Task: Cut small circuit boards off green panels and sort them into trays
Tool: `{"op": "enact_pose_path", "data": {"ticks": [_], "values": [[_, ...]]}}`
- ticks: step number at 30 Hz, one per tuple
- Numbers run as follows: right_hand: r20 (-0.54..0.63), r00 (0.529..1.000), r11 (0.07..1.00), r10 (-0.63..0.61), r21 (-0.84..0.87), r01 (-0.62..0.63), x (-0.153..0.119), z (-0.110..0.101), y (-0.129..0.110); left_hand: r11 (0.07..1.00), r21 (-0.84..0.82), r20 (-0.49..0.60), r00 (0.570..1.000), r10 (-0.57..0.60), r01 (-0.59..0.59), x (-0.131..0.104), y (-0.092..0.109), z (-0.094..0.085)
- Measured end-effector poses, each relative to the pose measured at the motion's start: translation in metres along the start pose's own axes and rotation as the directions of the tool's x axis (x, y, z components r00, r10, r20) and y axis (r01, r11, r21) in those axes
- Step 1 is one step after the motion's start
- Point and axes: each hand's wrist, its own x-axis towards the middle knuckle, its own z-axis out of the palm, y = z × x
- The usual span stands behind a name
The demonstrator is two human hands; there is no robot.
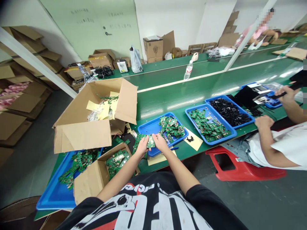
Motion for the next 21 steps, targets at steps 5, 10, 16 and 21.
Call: {"op": "enact_pose_path", "data": {"ticks": [5,10,16,21], "values": [[-0.092,0.992,0.988,-0.082,0.119,0.093,0.000,0.019,-0.002,0.997,0.070,-0.058,0.997,0.042,-0.038,0.000,-0.001,0.006],[-0.171,0.985,0.986,-0.012,-0.166,-0.017,-0.003,0.027,-0.004,0.976,0.214,-0.132,0.989,0.062,-0.032,-0.001,-0.006,0.007],[-0.155,0.985,0.988,0.078,-0.118,-0.097,0.002,0.025,0.000,0.930,0.366,-0.097,0.992,0.081,-0.041,0.006,-0.006,0.013],[-0.144,0.982,0.992,0.126,0.029,-0.123,0.019,0.012,0.018,0.882,0.453,-0.003,0.989,0.145,-0.128,0.026,0.009,0.008]]}}
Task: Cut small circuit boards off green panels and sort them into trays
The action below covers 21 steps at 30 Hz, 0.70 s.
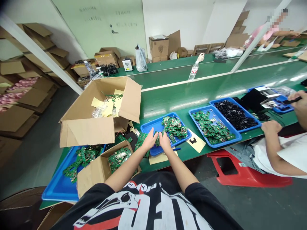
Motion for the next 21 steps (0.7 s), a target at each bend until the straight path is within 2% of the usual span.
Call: {"op": "enact_pose_path", "data": {"ticks": [4,7,10,13,16,21], "values": [[0.024,1.000,0.997,0.007,0.075,-0.009,0.009,-0.007,0.014,0.992,0.124,0.076,0.997,-0.008,-0.001,0.005,-0.009,-0.026],[0.019,1.000,0.997,-0.006,0.074,0.005,0.006,-0.006,0.025,0.961,0.261,0.058,0.992,-0.111,0.093,-0.006,-0.026,-0.043],[0.009,0.999,0.998,-0.053,0.044,0.053,-0.001,0.000,0.029,0.898,0.378,0.006,0.969,-0.247,0.226,-0.022,-0.040,-0.048],[0.011,0.990,0.990,-0.139,0.011,0.139,-0.009,0.009,0.023,0.855,0.430,-0.027,0.951,-0.308,0.289,-0.034,-0.046,-0.044],[0.059,0.969,0.971,-0.240,0.000,0.240,-0.016,0.020,0.011,0.873,0.413,-0.036,0.962,-0.270,0.260,-0.037,-0.044,-0.040],[0.192,0.901,0.918,-0.390,-0.002,0.398,-0.024,0.034,-0.004,0.976,0.214,0.101,0.993,-0.065,0.042,-0.033,-0.039,-0.050]]}}
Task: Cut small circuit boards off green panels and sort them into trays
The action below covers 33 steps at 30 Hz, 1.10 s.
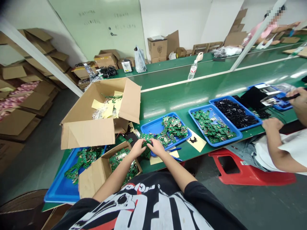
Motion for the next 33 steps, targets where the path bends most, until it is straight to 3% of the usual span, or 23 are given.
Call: {"op": "enact_pose_path", "data": {"ticks": [2,5,9,12,14,17,22,28,33], "values": [[0.020,1.000,1.000,-0.014,-0.004,0.014,0.000,0.000,-0.001,0.991,-0.111,0.015,0.997,0.078,-0.076,0.002,0.000,-0.006],[-0.048,0.998,0.995,-0.027,0.099,0.032,0.000,-0.005,0.000,0.949,-0.287,-0.058,0.992,0.116,-0.128,0.001,0.000,-0.009],[-0.070,0.997,0.926,0.034,0.378,-0.005,0.000,-0.016,-0.003,0.860,-0.497,-0.151,0.987,0.046,-0.116,-0.006,0.002,0.003],[-0.054,0.996,0.897,0.073,0.441,-0.042,-0.001,-0.020,-0.008,0.807,-0.585,-0.151,0.989,-0.005,-0.085,-0.012,0.008,0.019],[-0.092,0.993,0.928,0.075,0.370,-0.036,-0.001,-0.020,-0.012,0.788,-0.613,-0.153,0.987,-0.039,-0.064,-0.015,0.012,0.026],[-0.186,0.978,0.991,0.099,0.107,-0.080,-0.003,-0.019,-0.017,0.780,-0.625,-0.154,0.985,-0.076,-0.038,-0.014,0.018,0.029],[-0.176,0.963,0.931,0.206,-0.269,-0.248,-0.002,-0.020,-0.024,0.792,-0.610,-0.144,0.983,-0.110,0.000,-0.010,0.021,0.026],[-0.133,0.925,0.894,0.357,-0.239,-0.379,0.006,-0.044,-0.014,0.741,-0.670,-0.092,0.985,-0.147,0.048,-0.008,0.018,0.026],[-0.216,0.916,0.889,0.337,-0.248,-0.385,0.005,-0.048,-0.017,0.699,-0.713,-0.069,0.986,-0.151,0.058,-0.008,0.021,0.028]]}}
